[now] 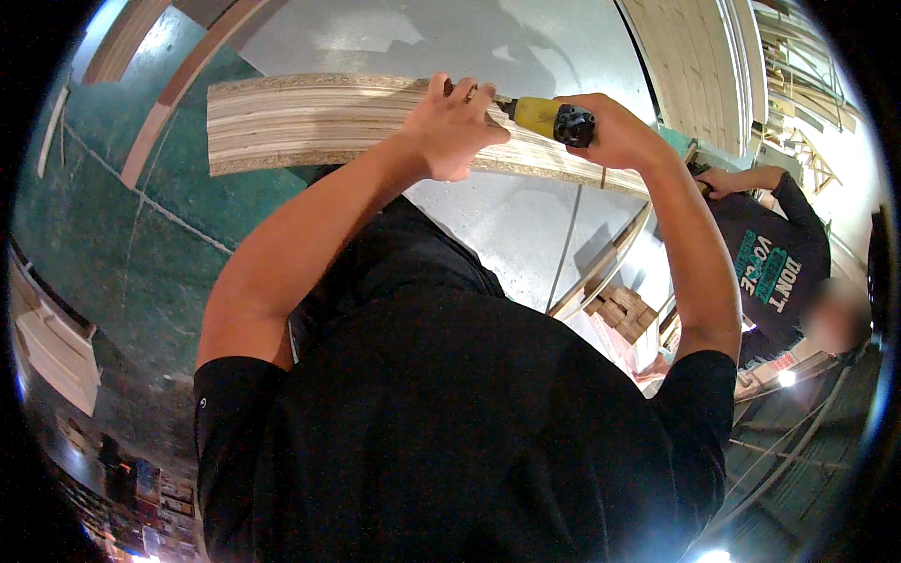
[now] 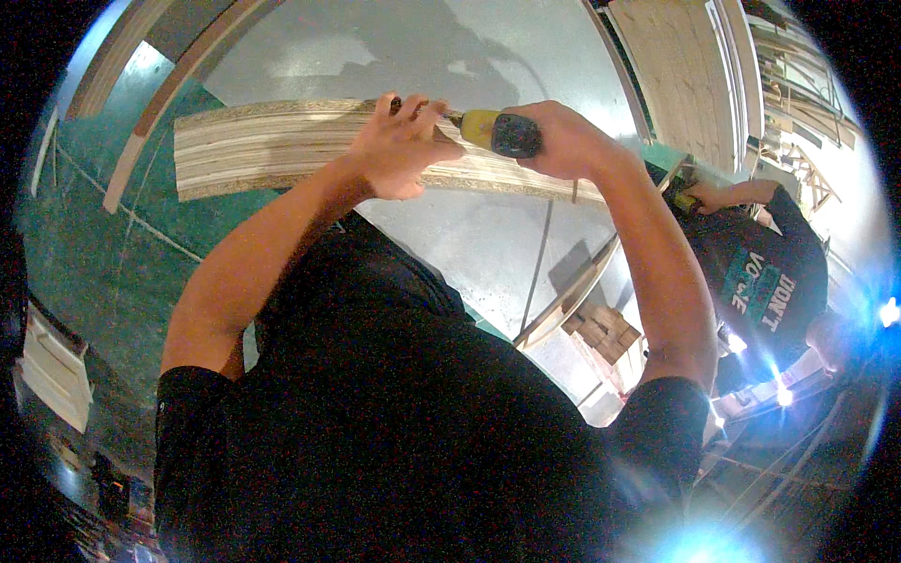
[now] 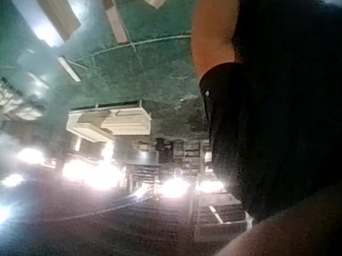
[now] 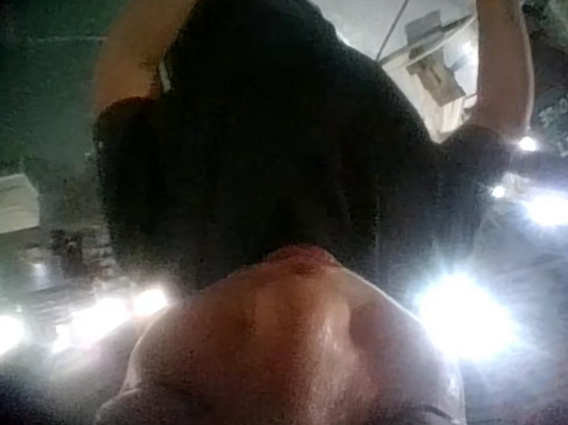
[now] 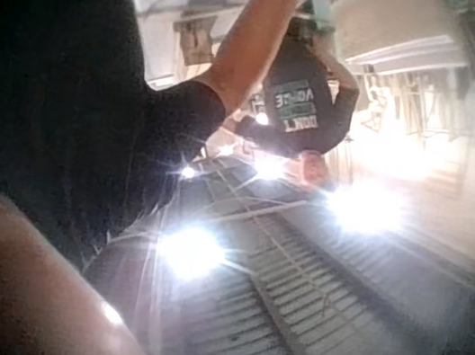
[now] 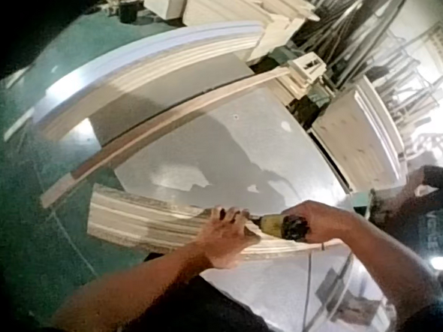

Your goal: The person assembles wooden frames by aligning multiple thin wooden strips on a workbench and securing them with a nail gun. The person repeatedly picks up strips, positions them, and drives nails into the wood to fasten the components together.

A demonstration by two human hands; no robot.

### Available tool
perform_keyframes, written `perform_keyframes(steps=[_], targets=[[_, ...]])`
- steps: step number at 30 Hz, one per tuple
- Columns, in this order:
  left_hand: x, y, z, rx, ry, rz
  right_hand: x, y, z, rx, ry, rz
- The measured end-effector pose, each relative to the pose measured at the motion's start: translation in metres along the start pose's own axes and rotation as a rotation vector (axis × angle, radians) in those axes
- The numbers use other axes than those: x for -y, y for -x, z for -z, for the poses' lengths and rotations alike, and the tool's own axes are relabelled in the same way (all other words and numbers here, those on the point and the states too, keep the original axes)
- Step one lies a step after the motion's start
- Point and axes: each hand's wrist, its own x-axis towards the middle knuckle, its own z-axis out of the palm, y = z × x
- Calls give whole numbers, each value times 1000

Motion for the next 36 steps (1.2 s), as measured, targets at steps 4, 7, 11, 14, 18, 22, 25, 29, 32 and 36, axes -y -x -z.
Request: perform_keyframes(steps=[4,7,11,14,18,22,25,29,32,36], targets=[[3,0,-4,-34,-8,-13,2,1,-2,-54,70,24],[2,-1,-2,-38,-20,-23,-8,-4,-2,-32,88,25],[3,0,-6,-117,-35,-41,2,-1,2,-47,41,-42],[3,2,-7,-146,-18,-53,5,-4,4,6,18,-172],[5,2,-15,-203,-18,-61,-1,-6,-2,3,11,-75],[3,0,-9,-161,37,-68,-11,-7,-12,-42,84,-1],[5,-3,-5,-114,65,-75,-3,-1,-7,-24,33,-83],[3,-2,-13,-99,-60,-30,-31,26,-14,-107,-9,-166],[1,16,4,138,-60,91,-36,68,-20,-197,-29,-251],[35,37,16,185,-99,103,-82,102,-24,-120,-168,-399]])
